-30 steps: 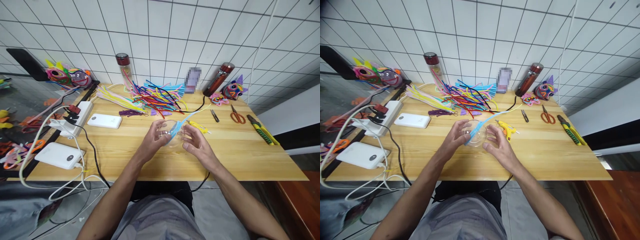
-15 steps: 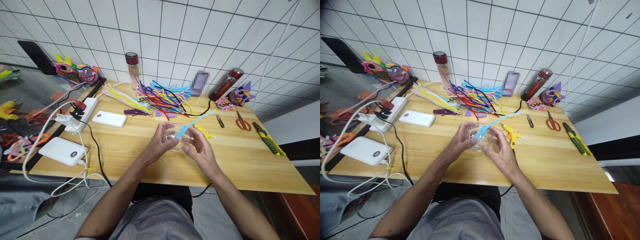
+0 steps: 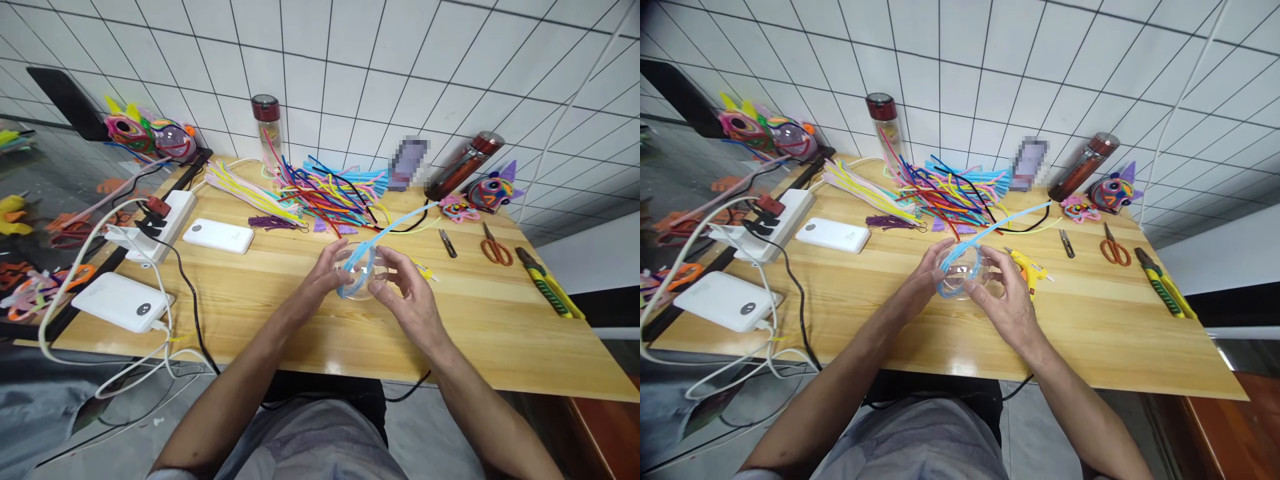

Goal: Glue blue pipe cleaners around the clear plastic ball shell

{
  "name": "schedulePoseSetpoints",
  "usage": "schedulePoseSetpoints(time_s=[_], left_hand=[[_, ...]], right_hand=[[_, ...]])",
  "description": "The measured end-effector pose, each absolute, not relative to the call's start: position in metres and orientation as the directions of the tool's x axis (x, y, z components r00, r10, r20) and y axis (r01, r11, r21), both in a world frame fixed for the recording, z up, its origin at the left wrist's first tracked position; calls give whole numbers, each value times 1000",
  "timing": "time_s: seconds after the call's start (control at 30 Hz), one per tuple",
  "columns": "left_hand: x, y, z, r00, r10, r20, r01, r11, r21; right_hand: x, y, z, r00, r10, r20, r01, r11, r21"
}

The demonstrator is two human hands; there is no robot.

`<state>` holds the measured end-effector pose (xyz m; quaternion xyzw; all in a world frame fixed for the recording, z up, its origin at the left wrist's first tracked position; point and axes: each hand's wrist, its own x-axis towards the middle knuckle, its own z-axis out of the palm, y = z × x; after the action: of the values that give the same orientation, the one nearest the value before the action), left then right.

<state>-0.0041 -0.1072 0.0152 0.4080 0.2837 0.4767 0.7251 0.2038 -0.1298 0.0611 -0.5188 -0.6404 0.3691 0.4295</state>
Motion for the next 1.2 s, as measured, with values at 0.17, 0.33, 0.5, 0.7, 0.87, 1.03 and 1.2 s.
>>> schedulePoseSetpoints(time_s=[0.17, 0.33, 0.5, 0.7, 0.87, 1.03, 1.2], left_hand=[[2, -104, 14, 322, 941, -108, -520, 271, 810], [2, -100, 10, 313, 942, -120, -513, 274, 813], [0, -103, 14, 334, 931, -145, -559, 320, 765], [2, -104, 16, 307, 933, -188, -575, 339, 745], [-1, -106, 20, 286, 931, -225, -579, 355, 734], [-6, -108, 25, 241, 940, -241, -617, 340, 710], [-6, -109, 28, 202, 951, -235, -621, 310, 720]], right_hand=[[197, -125, 68, -87, 975, 204, 465, 221, -858], [191, -121, 68, -81, 961, 266, 534, 267, -802], [190, -117, 64, -92, 950, 297, 547, 298, -782], [186, -119, 61, -113, 945, 307, 538, 318, -781], [232, -122, 51, -20, 973, 230, 534, 205, -820], [310, -124, 38, 368, 928, -63, 754, -337, -564], [309, -115, 32, 408, 892, -196, 860, -447, -247]])
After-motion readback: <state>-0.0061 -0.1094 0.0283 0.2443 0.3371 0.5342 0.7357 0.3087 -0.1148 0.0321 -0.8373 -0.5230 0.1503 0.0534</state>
